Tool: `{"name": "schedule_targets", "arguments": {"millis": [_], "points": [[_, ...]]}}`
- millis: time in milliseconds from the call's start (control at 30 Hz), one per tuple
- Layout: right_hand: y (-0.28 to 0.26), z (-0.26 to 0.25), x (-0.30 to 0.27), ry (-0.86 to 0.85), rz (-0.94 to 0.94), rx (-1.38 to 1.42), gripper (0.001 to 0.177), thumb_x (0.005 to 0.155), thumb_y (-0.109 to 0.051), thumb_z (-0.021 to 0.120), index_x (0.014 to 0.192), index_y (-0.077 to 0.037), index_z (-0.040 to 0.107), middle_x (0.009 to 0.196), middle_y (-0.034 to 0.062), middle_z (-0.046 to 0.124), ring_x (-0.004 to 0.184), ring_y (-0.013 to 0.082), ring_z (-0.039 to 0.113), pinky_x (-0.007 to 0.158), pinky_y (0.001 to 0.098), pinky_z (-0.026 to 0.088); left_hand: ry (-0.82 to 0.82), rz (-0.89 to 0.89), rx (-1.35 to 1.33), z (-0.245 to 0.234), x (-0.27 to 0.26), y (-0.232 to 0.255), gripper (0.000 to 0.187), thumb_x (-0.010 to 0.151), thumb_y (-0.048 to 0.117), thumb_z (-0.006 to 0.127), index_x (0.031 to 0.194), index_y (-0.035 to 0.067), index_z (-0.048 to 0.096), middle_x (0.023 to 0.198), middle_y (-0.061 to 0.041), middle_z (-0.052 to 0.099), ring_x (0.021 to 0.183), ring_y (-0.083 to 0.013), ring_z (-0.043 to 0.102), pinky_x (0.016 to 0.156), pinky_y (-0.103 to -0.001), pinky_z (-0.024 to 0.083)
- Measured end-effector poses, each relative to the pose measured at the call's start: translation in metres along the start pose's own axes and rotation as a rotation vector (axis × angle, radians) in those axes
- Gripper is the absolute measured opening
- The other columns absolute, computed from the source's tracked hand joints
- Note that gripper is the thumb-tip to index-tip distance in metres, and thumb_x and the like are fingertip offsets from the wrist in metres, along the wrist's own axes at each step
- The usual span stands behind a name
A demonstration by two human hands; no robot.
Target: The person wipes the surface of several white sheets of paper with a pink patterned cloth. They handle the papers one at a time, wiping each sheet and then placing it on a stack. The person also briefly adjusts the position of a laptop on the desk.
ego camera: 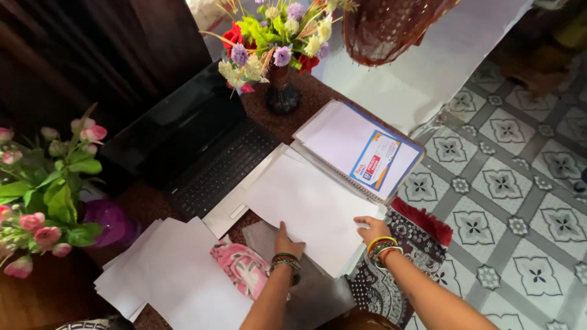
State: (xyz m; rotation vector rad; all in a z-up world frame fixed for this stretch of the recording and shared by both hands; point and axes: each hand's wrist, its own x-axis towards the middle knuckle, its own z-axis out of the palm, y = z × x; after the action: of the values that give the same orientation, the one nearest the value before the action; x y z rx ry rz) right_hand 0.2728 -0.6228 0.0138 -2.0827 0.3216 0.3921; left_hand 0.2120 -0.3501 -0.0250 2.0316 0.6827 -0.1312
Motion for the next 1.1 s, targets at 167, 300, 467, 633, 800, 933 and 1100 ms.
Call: {"name": "schedule_targets", "arguments": {"millis": [167,300,467,633,800,933,1100], "points": [[0.031,-0.002,0.017,0.007,-0.041,-0.205,0.034,0.078,-0.010,0.075,0.110,-0.020,0.080,0.104,0.0107,0.079,0.082,0.0185,0.075,0.081,0.0340,0.059,0.044,-0.041,0.008,0.023,0.022,-0.026,0.103,0.067,0.017,0.088,0.152,-0.003,0.033,0.146,-0.023,0.047,0.134,-0.0350,0.049,0.112,-0.037,0.042],[0.021,-0.012,0.009,-0.057,0.020,-0.311,0.039,0.077,-0.018,0.076,0.116,-0.023,0.077,0.120,0.0145,0.072,0.103,0.0273,0.073,0.096,0.0382,0.057,0.135,-0.060,0.010,0.017,0.041,-0.035,0.096,0.068,0.017,0.086,0.150,-0.002,0.040,0.142,-0.022,0.050,0.132,-0.0355,0.050,0.113,-0.037,0.041],[-0.032,-0.030,-0.012,0.142,-0.091,-0.674,0.057,0.074,-0.029,0.082,0.129,-0.027,0.067,0.141,0.0156,0.046,0.131,0.0385,0.047,0.108,0.0484,0.046,0.214,-0.088,0.014,0.015,0.045,-0.038,0.090,0.067,0.011,0.081,0.148,-0.001,0.044,0.143,-0.020,0.050,0.134,-0.0338,0.049,0.115,-0.035,0.040],[-0.097,-0.001,0.001,0.089,-0.528,-0.760,0.063,0.070,-0.026,0.082,0.129,-0.015,0.062,0.147,0.0125,0.043,0.136,0.0361,0.042,0.109,0.0517,0.043,0.225,-0.085,0.056,0.001,0.034,-0.032,0.084,0.071,0.005,0.072,0.149,0.002,0.042,0.148,-0.018,0.046,0.136,-0.0326,0.047,0.115,-0.035,0.039],[-0.158,0.071,0.063,-0.206,-0.659,-0.763,0.074,0.084,-0.015,0.070,0.150,-0.008,0.039,0.166,0.0103,0.025,0.130,0.0382,0.050,0.104,0.0470,0.049,0.215,-0.079,0.041,-0.013,0.035,-0.017,0.078,0.075,0.001,0.066,0.149,0.003,0.042,0.151,-0.017,0.045,0.138,-0.0324,0.047,0.115,-0.035,0.039],[-0.185,0.108,0.102,-0.303,-0.571,-0.935,0.077,0.093,-0.020,0.063,0.159,-0.008,0.024,0.171,0.0087,0.013,0.126,0.0367,0.054,0.098,0.0456,0.054,0.233,-0.020,0.095,-0.016,0.037,-0.004,0.077,0.076,0.002,0.068,0.149,0.003,0.043,0.148,-0.016,0.046,0.135,-0.0319,0.050,0.113,-0.036,0.042],[-0.190,0.123,0.116,-0.305,-0.512,-0.964,0.076,0.094,-0.022,0.061,0.158,-0.010,0.022,0.170,0.0041,0.009,0.131,0.0389,0.049,0.097,0.0453,0.054,0.169,-0.134,0.062,-0.020,0.033,0.013,0.077,0.080,0.003,0.066,0.151,0.011,0.040,0.152,-0.010,0.043,0.124,-0.0262,0.059,0.099,-0.033,0.053]]}}
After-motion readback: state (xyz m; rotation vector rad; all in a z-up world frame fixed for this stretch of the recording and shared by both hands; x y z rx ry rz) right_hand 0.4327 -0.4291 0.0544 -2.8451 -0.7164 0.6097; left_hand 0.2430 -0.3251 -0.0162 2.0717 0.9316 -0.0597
